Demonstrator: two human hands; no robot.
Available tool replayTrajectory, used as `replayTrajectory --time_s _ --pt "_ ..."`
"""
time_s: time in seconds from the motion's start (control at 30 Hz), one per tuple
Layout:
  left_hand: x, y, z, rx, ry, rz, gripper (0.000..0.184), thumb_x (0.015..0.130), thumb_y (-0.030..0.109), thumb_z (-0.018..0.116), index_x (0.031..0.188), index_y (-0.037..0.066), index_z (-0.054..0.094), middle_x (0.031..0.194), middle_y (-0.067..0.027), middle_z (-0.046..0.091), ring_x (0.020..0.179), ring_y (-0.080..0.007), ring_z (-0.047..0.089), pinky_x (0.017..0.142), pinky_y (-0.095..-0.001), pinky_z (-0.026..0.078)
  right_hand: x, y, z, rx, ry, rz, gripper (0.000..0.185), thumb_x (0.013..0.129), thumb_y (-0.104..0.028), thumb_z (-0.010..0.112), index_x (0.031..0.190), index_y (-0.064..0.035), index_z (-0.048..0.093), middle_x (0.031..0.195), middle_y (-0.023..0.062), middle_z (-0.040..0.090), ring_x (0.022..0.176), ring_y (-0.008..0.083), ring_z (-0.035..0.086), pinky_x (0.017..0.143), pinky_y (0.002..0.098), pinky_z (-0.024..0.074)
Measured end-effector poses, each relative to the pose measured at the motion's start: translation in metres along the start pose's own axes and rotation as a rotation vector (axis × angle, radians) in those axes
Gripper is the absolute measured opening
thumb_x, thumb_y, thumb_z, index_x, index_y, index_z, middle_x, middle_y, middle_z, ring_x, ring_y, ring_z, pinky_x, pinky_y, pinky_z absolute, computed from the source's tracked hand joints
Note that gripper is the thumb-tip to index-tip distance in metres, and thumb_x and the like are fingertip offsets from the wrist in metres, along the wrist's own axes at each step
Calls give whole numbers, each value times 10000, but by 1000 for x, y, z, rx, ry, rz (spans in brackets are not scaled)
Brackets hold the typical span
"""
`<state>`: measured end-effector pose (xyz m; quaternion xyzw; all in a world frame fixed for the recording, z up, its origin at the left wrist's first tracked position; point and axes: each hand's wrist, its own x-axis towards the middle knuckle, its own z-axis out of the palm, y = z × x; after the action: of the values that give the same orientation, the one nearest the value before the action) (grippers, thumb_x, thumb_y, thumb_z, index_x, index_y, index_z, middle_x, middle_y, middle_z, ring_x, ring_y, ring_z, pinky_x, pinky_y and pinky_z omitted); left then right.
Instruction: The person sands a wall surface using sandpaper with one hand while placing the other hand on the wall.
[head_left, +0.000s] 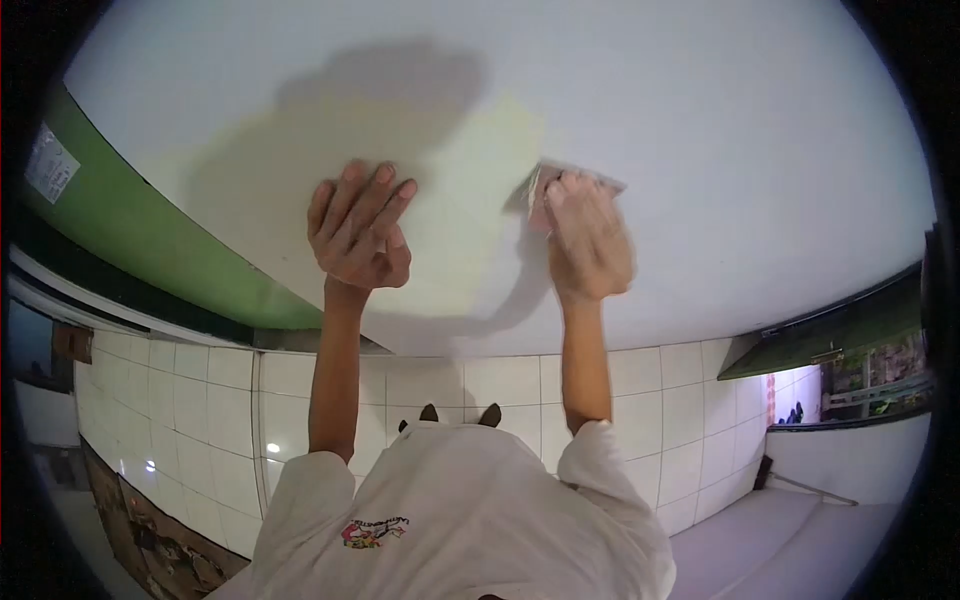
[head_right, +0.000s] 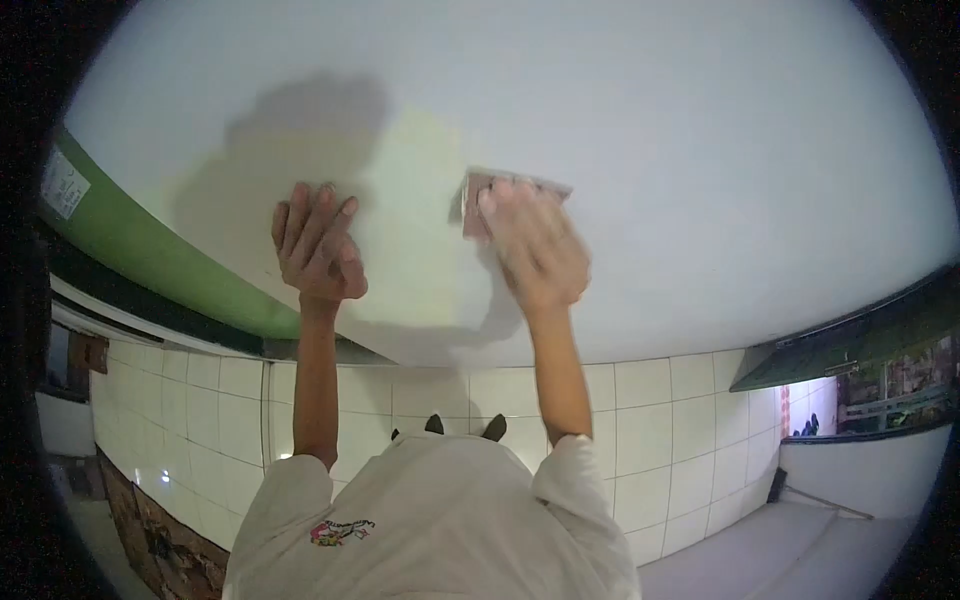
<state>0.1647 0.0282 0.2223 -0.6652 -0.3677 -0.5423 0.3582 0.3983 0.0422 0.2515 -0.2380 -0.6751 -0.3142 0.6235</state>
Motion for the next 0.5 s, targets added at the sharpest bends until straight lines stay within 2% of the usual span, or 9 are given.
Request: replayTrajectory --time_s 0.13,0.3,0.5 --pt "-2 0 3 11 -7 10 432 765 146 395 1080 206 683 1186 14 636 1198 -213 525 1106 -364 257 70 5 -3 20 -40 53 363 661 200 561 911 -17 711 885 113 702 897 257 677 854 381 547" --pt "-5 -1 5 24 1 3 424 768 127 401 1073 206 685 1163 17 648 1200 -210 524 1109 -360 253 62 15 0 -84 -52 -42 394 659 108 602 986 -84 711 991 48 692 946 212 657 802 358 554" --pt "-5 -1 5 0 19 4 417 774 123 405 1071 195 688 1158 9 651 1195 -215 529 1105 -361 256 -51 -17 -7 40 -242 38 278 724 17 667 976 -93 714 983 36 693 934 179 655 777 325 551"
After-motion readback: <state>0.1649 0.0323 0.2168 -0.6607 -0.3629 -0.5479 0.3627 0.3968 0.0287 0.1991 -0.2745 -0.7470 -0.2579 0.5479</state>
